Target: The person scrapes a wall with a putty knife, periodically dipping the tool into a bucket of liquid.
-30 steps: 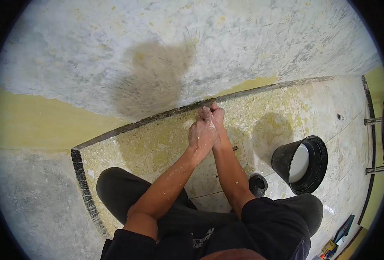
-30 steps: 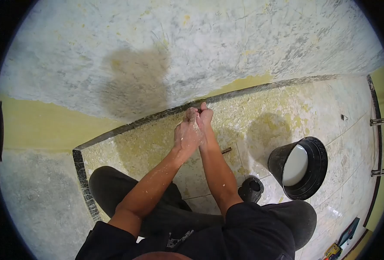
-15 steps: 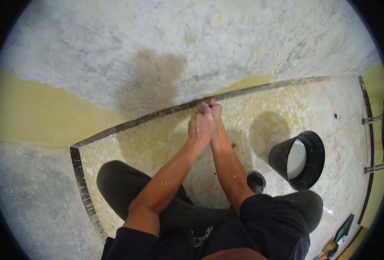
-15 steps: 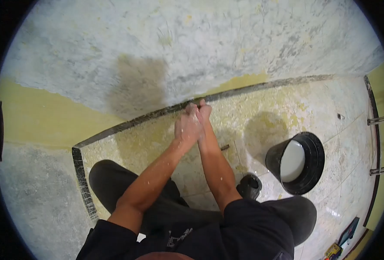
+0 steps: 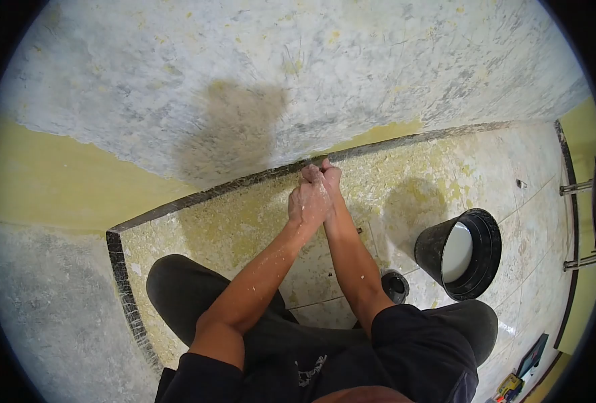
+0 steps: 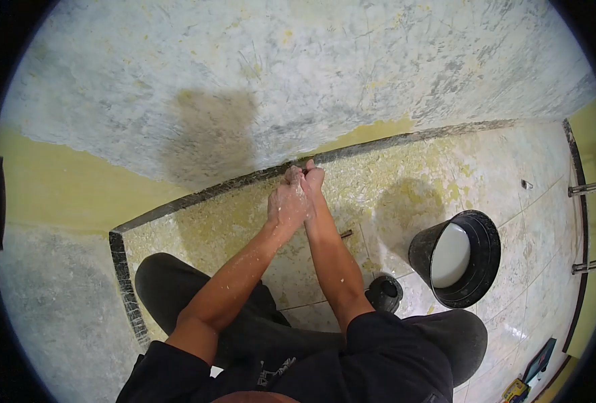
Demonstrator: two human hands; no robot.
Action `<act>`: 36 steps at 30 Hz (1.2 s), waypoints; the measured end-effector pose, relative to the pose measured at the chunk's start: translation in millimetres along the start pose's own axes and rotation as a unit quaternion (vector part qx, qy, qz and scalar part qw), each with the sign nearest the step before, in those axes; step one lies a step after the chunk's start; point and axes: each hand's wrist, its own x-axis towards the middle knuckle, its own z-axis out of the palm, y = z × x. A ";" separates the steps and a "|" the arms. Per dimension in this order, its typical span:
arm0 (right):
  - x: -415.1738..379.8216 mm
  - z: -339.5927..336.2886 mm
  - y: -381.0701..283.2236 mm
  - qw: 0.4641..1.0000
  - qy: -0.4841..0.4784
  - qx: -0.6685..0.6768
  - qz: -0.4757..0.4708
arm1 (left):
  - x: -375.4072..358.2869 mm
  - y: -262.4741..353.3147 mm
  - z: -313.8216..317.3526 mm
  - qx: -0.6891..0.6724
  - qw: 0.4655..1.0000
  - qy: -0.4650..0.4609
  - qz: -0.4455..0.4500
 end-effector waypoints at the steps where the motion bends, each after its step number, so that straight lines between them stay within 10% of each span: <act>1: -2.9 -2.2 2.9 0.999 0.036 0.011 -0.016 | 1.1 -1.5 -3.2 -0.021 0.999 -0.042 -0.016; 19: -33.0 9.6 -3.6 0.997 -0.067 -0.024 0.025 | 2.2 8.9 -1.6 0.004 0.999 -0.040 -0.019; 23: 17.9 -32.1 0.0 0.991 0.084 -0.055 -0.088 | 1.1 -4.0 2.0 -0.017 0.992 -0.119 -0.037; 27: -26.2 6.0 7.6 0.997 -0.016 -0.071 0.007 | -8.7 5.7 -7.9 0.029 0.998 -0.055 -0.019; 34: -40.5 27.9 35.1 0.990 0.132 -0.040 -0.034 | -25.9 -9.9 -12.6 0.000 1.000 -0.023 0.001; 36: -31.6 22.2 35.3 0.999 0.008 -0.052 -0.004 | -23.4 -13.1 -21.3 -0.016 1.000 -0.005 0.022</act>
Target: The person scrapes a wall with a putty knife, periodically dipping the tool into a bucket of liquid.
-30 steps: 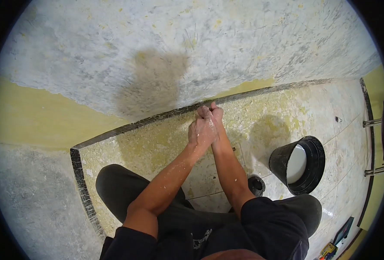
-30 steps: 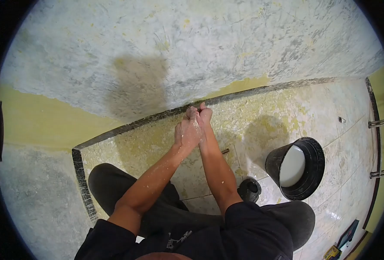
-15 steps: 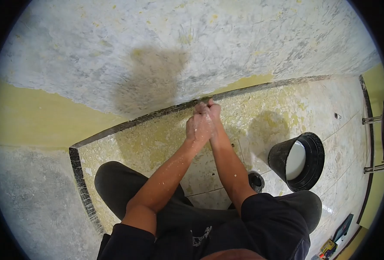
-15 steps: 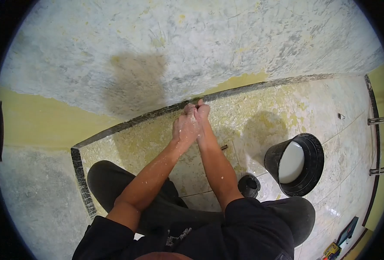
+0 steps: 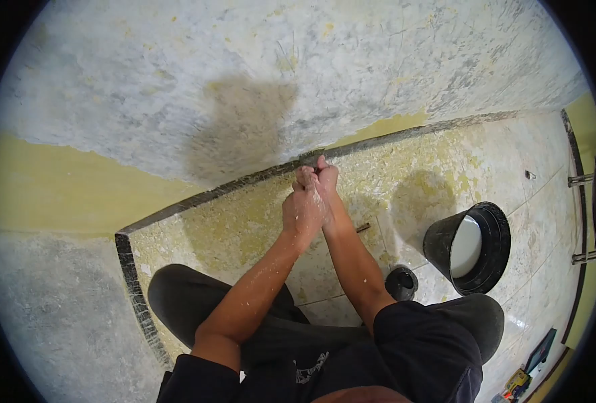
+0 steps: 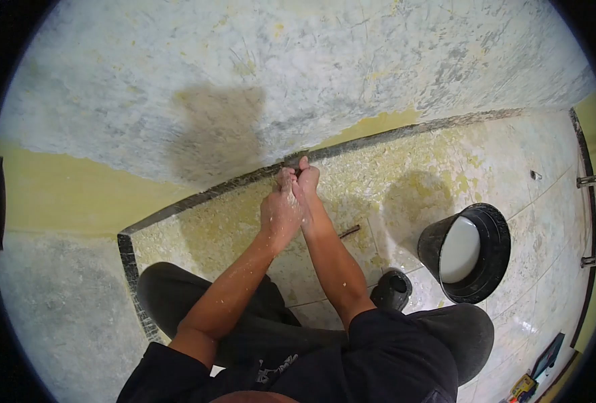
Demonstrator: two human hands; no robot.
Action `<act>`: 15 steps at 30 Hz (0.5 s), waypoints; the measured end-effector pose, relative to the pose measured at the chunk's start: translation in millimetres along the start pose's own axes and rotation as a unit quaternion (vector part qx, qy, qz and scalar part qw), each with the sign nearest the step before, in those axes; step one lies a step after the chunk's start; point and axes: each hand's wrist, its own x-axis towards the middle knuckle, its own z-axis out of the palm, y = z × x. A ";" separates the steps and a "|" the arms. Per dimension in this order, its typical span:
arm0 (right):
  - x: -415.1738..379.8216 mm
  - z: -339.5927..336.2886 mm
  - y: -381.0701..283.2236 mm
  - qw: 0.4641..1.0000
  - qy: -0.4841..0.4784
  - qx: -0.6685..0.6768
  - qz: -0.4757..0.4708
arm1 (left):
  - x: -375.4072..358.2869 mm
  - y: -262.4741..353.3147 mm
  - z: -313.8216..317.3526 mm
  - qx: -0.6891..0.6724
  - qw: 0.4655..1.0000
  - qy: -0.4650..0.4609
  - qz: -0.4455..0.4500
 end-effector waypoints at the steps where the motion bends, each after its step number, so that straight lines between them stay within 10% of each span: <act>1: 4.0 2.1 1.7 1.000 -0.004 0.004 0.002 | -2.8 -3.6 -4.7 -0.007 1.000 0.010 0.014; 15: 11.0 16.5 3.3 0.989 0.030 0.143 -0.033 | -0.6 -8.6 -21.1 -0.094 0.993 0.055 0.044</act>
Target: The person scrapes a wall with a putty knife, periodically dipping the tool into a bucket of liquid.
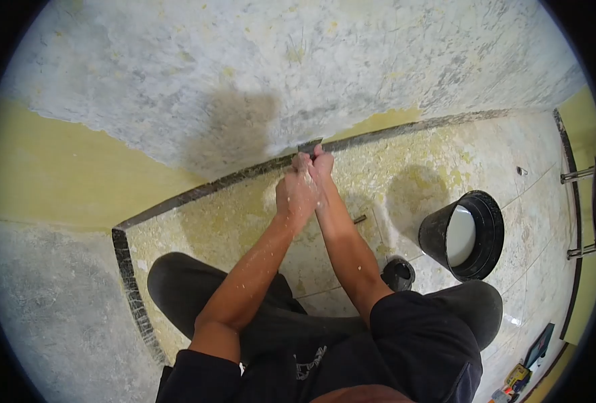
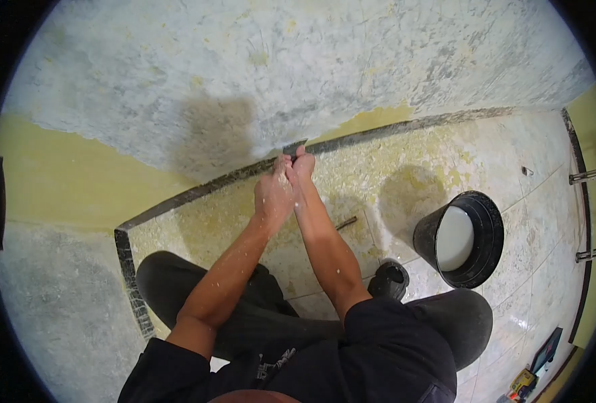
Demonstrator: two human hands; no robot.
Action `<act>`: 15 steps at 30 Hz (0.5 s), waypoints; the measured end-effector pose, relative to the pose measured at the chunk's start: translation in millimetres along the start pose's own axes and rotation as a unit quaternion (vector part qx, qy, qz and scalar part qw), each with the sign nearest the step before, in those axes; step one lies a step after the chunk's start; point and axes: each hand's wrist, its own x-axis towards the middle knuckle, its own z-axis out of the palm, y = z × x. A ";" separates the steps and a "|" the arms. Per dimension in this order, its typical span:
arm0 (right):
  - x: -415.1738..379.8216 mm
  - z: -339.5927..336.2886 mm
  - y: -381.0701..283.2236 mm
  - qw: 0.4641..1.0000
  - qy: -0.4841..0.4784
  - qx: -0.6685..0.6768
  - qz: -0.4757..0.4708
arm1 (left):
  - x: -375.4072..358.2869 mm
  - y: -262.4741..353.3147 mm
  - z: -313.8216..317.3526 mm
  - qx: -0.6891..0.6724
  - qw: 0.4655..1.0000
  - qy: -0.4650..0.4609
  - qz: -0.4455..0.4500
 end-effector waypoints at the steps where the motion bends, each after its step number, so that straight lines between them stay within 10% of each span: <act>1: 11.4 5.7 -2.8 1.000 -0.011 -0.004 -0.001 | 4.0 0.5 1.7 0.007 1.000 0.017 -0.003; 6: 1.4 18.5 21.8 0.985 0.066 -0.050 -0.152 | 2.8 -0.8 -9.3 0.000 0.998 -0.002 -0.055; 15: 15.4 -5.9 2.0 0.997 0.011 -0.038 -0.067 | 2.4 -0.7 6.8 0.022 0.999 0.031 -0.011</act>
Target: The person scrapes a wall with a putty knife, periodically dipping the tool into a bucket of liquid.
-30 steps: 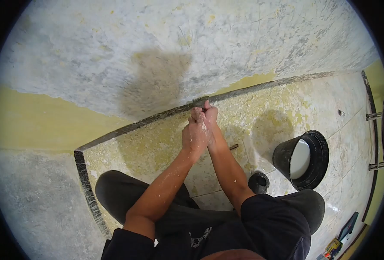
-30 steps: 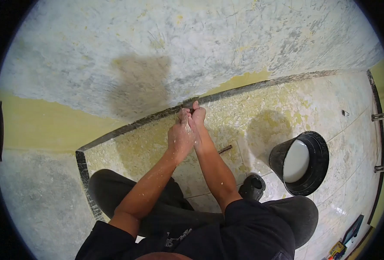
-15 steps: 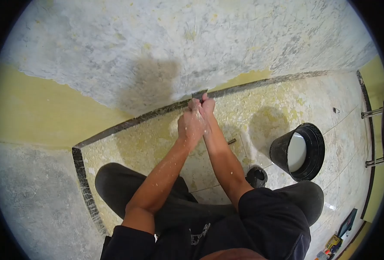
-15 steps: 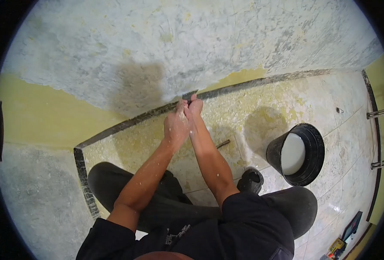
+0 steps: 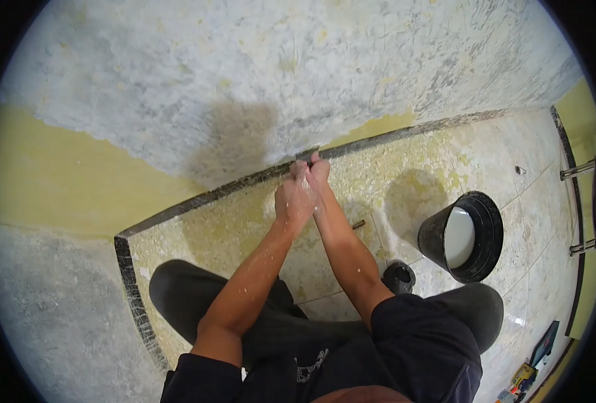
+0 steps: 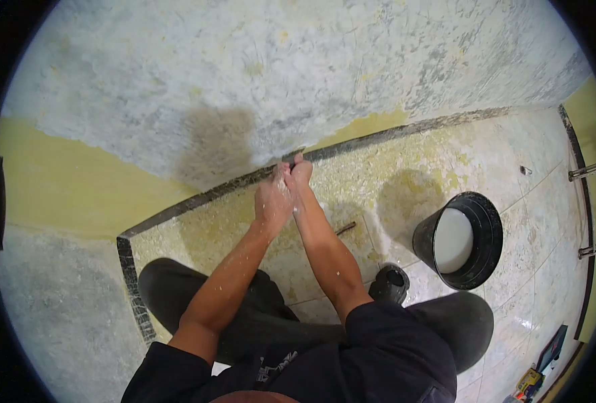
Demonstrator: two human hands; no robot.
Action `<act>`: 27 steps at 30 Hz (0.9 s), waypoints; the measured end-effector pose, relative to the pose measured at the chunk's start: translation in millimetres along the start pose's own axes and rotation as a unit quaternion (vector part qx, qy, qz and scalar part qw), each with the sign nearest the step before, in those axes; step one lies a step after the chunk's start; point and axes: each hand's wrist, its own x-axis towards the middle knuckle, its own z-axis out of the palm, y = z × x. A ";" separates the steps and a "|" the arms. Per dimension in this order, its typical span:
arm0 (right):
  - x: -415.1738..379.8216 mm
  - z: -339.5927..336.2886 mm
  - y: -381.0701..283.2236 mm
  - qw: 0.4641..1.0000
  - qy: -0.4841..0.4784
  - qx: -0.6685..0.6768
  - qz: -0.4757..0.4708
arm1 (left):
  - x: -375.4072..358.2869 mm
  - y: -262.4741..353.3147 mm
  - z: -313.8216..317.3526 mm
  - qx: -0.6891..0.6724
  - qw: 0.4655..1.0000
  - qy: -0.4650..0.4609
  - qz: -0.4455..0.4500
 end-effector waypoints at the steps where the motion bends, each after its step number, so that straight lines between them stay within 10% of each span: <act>1: -0.1 0.9 -2.1 1.000 0.013 -0.010 0.003 | 7.3 -3.1 4.0 0.000 1.000 0.004 0.003; 27: -61.1 27.6 9.8 0.997 0.050 -0.020 -0.061 | -10.6 5.0 -7.8 -0.122 0.992 0.027 -0.019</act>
